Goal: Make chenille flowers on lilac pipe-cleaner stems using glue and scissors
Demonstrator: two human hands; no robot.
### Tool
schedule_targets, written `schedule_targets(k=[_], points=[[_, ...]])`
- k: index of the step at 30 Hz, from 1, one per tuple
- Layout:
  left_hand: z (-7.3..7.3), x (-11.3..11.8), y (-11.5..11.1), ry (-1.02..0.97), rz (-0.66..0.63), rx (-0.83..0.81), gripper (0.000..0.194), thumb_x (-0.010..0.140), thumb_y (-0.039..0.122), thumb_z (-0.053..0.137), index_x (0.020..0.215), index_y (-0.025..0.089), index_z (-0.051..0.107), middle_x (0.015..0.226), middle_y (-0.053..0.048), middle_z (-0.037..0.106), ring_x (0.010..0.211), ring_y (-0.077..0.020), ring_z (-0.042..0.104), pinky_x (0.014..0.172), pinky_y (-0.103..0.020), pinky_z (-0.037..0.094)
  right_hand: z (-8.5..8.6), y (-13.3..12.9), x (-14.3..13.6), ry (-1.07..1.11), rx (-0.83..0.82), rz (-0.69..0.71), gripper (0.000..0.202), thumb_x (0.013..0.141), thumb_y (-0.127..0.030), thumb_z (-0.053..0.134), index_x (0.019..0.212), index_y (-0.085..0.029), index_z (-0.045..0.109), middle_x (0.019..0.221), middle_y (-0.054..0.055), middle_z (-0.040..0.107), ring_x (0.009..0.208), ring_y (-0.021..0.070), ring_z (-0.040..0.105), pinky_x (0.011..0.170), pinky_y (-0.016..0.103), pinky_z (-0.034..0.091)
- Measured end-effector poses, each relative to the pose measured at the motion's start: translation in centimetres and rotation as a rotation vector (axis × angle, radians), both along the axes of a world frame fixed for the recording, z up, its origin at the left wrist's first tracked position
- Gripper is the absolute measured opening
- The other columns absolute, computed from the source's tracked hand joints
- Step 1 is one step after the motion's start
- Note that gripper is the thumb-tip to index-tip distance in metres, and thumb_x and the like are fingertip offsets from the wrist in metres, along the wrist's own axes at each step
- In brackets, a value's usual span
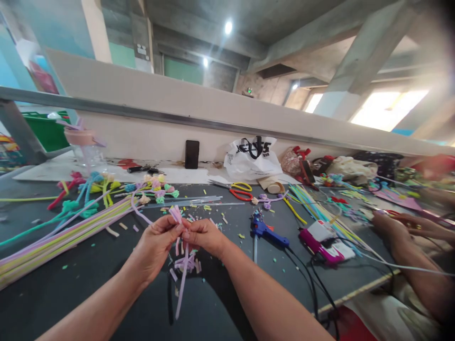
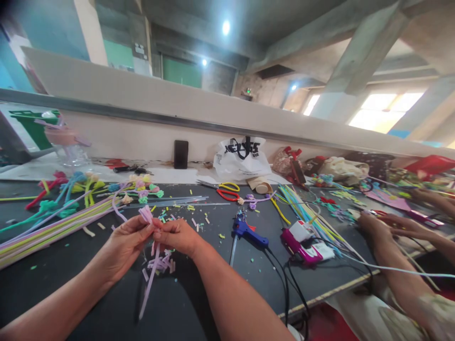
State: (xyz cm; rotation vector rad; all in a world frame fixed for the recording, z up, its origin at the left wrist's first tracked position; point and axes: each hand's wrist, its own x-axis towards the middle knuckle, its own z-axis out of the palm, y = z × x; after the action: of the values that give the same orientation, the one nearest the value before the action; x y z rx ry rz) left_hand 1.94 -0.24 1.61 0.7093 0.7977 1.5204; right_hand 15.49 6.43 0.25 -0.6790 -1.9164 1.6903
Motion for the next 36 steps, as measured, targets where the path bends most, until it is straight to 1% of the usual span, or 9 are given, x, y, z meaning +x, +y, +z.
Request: schedule_targets(k=[5, 10, 12, 15, 19, 23, 28, 34, 36], points=[[0.3, -0.6, 0.5, -0.016, 0.106, -0.024, 0.013, 0.060, 0.016, 0.074, 0.066, 0.013, 0.063, 0.067, 0.000, 0.066, 0.058, -0.0064, 0.056, 0.056, -0.013, 0.046, 0.0, -0.4, -0.2, -0.032, 0.130, 0.111, 0.042, 0.075, -0.053, 0.053, 0.062, -0.013, 0.058, 0.052, -0.004, 0.050, 0.045, 0.0058, 0.041, 0.047, 0.018, 0.032], [0.1, -2.1, 1.6, -0.035, 0.297, -0.087, 0.008, 0.064, 0.011, 0.069, 0.068, 0.013, 0.062, 0.063, 0.001, 0.064, 0.055, -0.0065, 0.056, 0.051, -0.011, 0.047, 0.0, -1.8, -1.0, -0.209, 0.642, 0.220, 0.027, 0.081, -0.032, 0.047, 0.059, -0.017, 0.052, 0.053, -0.005, 0.044, 0.050, 0.0065, 0.042, 0.049, 0.016, 0.031], [0.0, -2.7, 2.0, -0.049, 0.314, -0.099, 0.006, 0.068, 0.009, 0.064, 0.069, 0.014, 0.061, 0.062, 0.001, 0.061, 0.055, -0.0082, 0.057, 0.054, -0.017, 0.051, 0.0, -2.4, -1.3, -0.270, 0.839, 0.255, 0.022, 0.080, -0.028, 0.048, 0.060, -0.018, 0.052, 0.056, -0.005, 0.049, 0.055, 0.0070, 0.045, 0.052, 0.016, 0.032], [0.0, -3.4, 2.2, -0.026, 0.283, -0.100, 0.006, 0.069, 0.008, 0.062, 0.070, 0.013, 0.059, 0.062, 0.001, 0.058, 0.045, -0.0054, 0.050, 0.039, -0.013, 0.043, 0.1, -3.1, -1.4, -0.335, 0.981, 0.312, 0.021, 0.080, -0.030, 0.048, 0.062, -0.019, 0.051, 0.059, -0.005, 0.054, 0.060, 0.0074, 0.049, 0.053, 0.015, 0.032], [0.3, -4.3, 2.4, 0.036, 0.251, -0.076, 0.007, 0.070, 0.013, 0.063, 0.070, 0.013, 0.056, 0.061, 0.003, 0.053, 0.037, -0.0006, 0.036, 0.029, -0.009, 0.026, 0.1, -3.2, -1.2, -0.331, 1.002, 0.410, 0.020, 0.080, -0.030, 0.048, 0.064, -0.020, 0.052, 0.062, -0.006, 0.056, 0.061, 0.0060, 0.051, 0.052, 0.014, 0.033], [0.0, -4.9, 2.3, 0.086, 0.122, -0.070, 0.013, 0.070, 0.019, 0.066, 0.069, 0.013, 0.055, 0.062, 0.002, 0.054, 0.040, -0.0010, 0.038, 0.036, -0.011, 0.032, 0.1, -2.7, -0.8, -0.217, 0.902, 0.452, 0.023, 0.086, -0.036, 0.044, 0.077, -0.018, 0.056, 0.070, -0.005, 0.059, 0.065, 0.0040, 0.055, 0.058, 0.010, 0.036], [-1.3, -3.8, 1.9, 0.031, -0.134, -0.199, 0.014, 0.071, 0.022, 0.067, 0.073, 0.014, 0.056, 0.062, 0.001, 0.057, 0.040, -0.0002, 0.036, 0.038, -0.011, 0.030, 0.4, -1.9, -0.6, -0.239, 0.935, 0.279, 0.024, 0.084, -0.035, 0.045, 0.073, -0.019, 0.058, 0.064, -0.003, 0.059, 0.065, 0.0075, 0.056, 0.062, 0.015, 0.038], [-2.2, -2.7, 2.2, -0.015, -0.143, -0.293, 0.017, 0.063, 0.018, 0.072, 0.074, 0.014, 0.059, 0.063, 0.000, 0.058, 0.040, -0.0022, 0.039, 0.040, -0.015, 0.037, -1.0, -1.6, -0.7, -0.260, 0.954, 0.262, 0.024, 0.081, -0.040, 0.049, 0.071, -0.021, 0.058, 0.067, -0.004, 0.064, 0.069, 0.0078, 0.059, 0.062, 0.014, 0.039], [-2.0, -2.5, 2.3, -0.027, -0.140, -0.312, 0.019, 0.060, 0.018, 0.074, 0.071, 0.014, 0.058, 0.061, 0.000, 0.058, 0.040, -0.0035, 0.042, 0.040, -0.016, 0.039, -0.6, -2.0, -1.0, -0.250, 0.924, 0.245, 0.022, 0.081, -0.039, 0.050, 0.075, -0.020, 0.059, 0.070, -0.004, 0.064, 0.069, 0.0067, 0.059, 0.062, 0.012, 0.040]])
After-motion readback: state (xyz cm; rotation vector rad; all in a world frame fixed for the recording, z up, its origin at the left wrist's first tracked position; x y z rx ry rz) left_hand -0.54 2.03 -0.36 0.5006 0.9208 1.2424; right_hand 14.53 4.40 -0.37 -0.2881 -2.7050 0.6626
